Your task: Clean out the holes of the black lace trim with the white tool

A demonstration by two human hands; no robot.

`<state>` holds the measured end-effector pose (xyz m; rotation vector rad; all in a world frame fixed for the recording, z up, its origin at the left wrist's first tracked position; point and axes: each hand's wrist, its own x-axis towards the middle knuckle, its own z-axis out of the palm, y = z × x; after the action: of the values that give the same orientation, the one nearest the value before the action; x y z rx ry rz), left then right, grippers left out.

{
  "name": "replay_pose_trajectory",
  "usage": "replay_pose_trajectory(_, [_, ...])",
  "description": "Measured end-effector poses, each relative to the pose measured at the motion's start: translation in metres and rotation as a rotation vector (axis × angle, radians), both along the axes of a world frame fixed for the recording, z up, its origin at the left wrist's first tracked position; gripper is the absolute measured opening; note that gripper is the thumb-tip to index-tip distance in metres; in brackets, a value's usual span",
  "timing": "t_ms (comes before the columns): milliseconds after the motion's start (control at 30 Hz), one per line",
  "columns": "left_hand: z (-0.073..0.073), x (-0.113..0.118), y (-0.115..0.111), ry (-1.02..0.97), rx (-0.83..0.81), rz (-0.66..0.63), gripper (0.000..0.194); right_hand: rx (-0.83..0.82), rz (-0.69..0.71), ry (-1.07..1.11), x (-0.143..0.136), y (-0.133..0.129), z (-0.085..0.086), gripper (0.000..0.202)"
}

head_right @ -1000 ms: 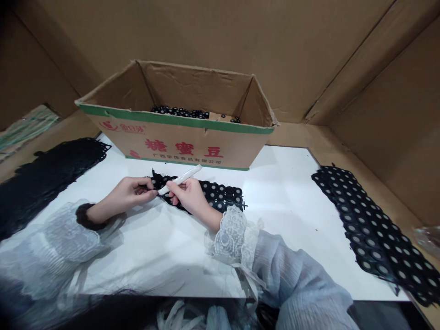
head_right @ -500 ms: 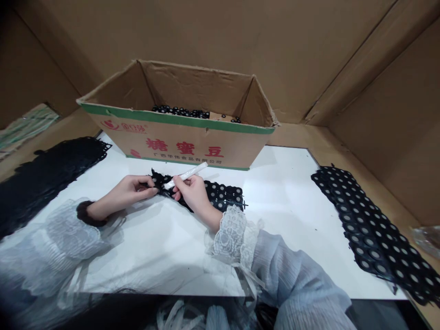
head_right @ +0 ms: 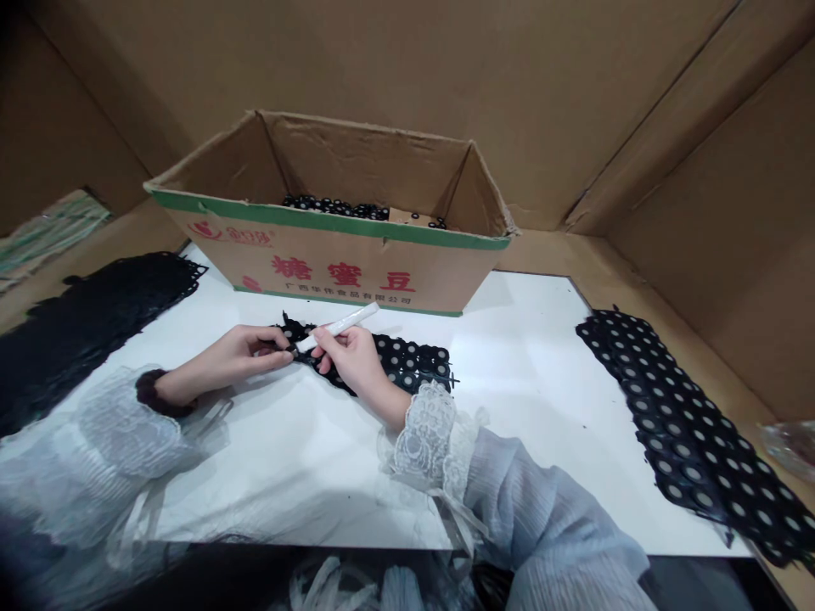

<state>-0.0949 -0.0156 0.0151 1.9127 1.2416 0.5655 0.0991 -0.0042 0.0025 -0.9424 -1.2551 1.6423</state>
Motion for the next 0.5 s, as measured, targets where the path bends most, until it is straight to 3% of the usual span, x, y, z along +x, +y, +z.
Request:
replay_pose_trajectory(200, [0.0001, 0.0001, -0.0008, 0.053, 0.079, -0.010, 0.027, -0.006, -0.047, 0.017, -0.0015, -0.0008, -0.0029, 0.027])
replay_pose_trajectory(367, [-0.0015, 0.0012, -0.0028, 0.130, 0.270, 0.030, 0.022, 0.007, 0.000, 0.012, 0.0000, -0.0005, -0.0059, 0.025])
replay_pose_trajectory(500, [-0.0019, 0.0023, -0.0031, 0.087, 0.259, 0.044, 0.021, 0.042, 0.026, -0.010, 0.0027, -0.0026, -0.0057, 0.024])
